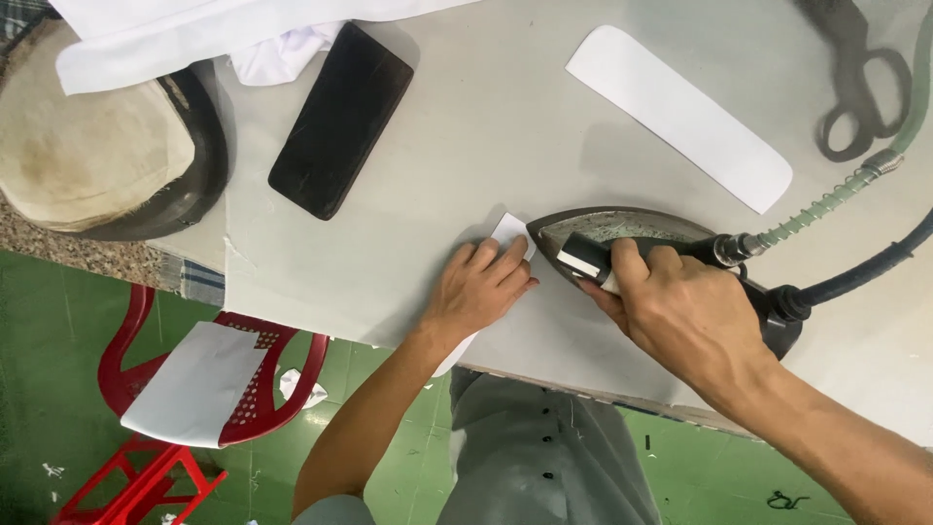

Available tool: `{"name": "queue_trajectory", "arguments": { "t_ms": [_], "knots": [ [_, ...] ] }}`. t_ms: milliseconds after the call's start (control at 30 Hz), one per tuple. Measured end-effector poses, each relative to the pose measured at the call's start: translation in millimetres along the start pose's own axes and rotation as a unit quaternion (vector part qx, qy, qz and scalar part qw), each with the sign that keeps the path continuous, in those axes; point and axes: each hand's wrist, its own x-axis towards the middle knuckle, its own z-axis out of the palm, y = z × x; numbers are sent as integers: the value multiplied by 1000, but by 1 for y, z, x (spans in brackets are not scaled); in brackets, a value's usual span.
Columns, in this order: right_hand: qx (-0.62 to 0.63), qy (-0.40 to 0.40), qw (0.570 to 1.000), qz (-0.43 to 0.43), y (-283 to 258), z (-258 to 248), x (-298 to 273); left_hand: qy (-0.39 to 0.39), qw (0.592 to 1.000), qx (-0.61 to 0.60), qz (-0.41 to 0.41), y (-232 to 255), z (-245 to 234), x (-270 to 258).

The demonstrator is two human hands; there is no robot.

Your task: The person irons several white fabric pieces on a flat table and a curved pressing cushion. They use a steam iron and a black rectangular pressing block to smooth the fabric, moving items aside as needed and handling the pieces one at a time.

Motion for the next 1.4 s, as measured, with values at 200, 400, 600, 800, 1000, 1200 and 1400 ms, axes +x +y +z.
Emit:
{"name": "queue_trajectory", "arguments": {
  "t_ms": [200,400,600,800,1000,1200,1400],
  "knots": [
    [-5,47,999,-6,1,8,0,-1,1000,1,8,0,-4,-2],
    [121,1,989,86,11,-1,-42,63,976,28,-207,13,-44,-19],
    [190,-99,936,280,44,32,-119,8,945,-8,-326,60,-46,-38],
    [187,148,958,163,44,3,-179,-34,962,-8,-272,38,-41,-33],
    [156,-168,960,162,53,23,-224,-8,957,34,-289,-25,-58,-17],
    [349,-111,871,327,72,39,-129,-35,942,134,-304,-107,-72,12],
    [256,-115,904,322,-3,-23,-69,-4,954,101,-284,-112,-44,-25]
  ]
}}
